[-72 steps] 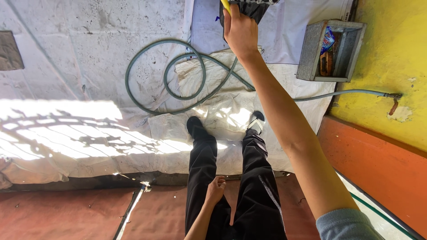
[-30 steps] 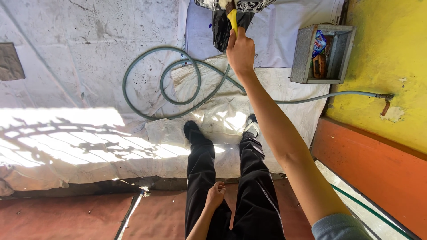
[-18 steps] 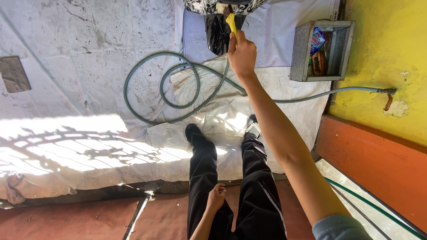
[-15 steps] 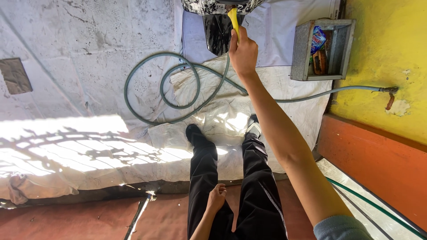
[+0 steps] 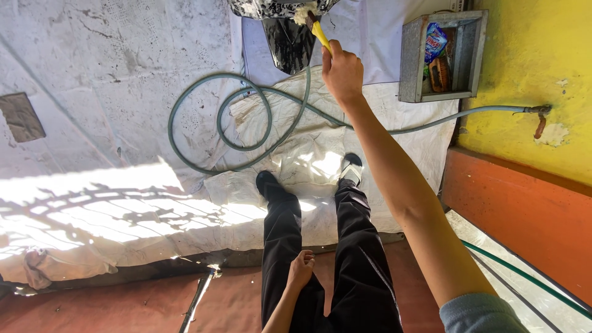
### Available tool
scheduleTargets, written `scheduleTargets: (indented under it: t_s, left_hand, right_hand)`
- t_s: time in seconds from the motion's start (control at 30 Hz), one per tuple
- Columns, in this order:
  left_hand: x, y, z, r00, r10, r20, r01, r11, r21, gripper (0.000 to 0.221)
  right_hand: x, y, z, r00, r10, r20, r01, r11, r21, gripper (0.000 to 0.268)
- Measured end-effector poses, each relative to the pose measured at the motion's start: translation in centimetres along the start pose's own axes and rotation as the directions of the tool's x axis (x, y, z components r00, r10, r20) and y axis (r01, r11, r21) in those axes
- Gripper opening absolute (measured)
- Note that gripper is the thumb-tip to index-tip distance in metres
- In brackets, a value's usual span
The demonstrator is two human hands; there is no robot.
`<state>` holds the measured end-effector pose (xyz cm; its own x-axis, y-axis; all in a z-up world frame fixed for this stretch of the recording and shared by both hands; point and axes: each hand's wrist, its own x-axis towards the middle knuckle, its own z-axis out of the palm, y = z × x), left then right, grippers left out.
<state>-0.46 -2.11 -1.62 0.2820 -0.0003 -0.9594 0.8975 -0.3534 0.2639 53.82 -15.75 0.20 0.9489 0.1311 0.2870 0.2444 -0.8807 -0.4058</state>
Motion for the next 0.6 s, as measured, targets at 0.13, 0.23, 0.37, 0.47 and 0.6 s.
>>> scheduleTargets:
  t_s: [0.13, 0.23, 0.37, 0.47, 0.6]
  left_hand:
    - [0.2, 1.0, 0.5, 1.0, -0.01, 0.001, 0.01, 1.0, 0.008, 0.037]
    - [0.0, 0.7, 0.9, 1.0, -0.028, 0.002, 0.028, 1.0, 0.014, 0.037]
    - [-0.6, 1.4, 1.5, 0.998, -0.056, 0.019, 0.056, 0.998, 0.03, 0.039]
    - [-0.3, 0.7, 2.3, 0.998, -0.054, 0.023, 0.053, 0.998, 0.041, 0.038]
    - [-0.1, 1.0, 2.9, 0.998, -0.058, 0.021, 0.057, 0.998, 0.035, 0.038]
  right_hand:
    - [0.0, 0.5, -0.1, 1.0, 0.011, 0.011, -0.011, 1.0, 0.006, 0.008]
    - [-0.2, 0.6, -0.6, 0.997, 0.064, 0.05, -0.066, 0.997, 0.029, 0.01]
    - [0.2, 0.8, -1.7, 0.987, 0.134, 0.086, -0.146, 0.976, 0.163, 0.009]
    - [0.2, 2.7, -1.2, 0.978, 0.149, 0.147, -0.181, 0.955, 0.233, 0.011]
    - [0.0, 3.7, -2.2, 0.977, 0.139, 0.161, -0.167, 0.971, 0.174, 0.011]
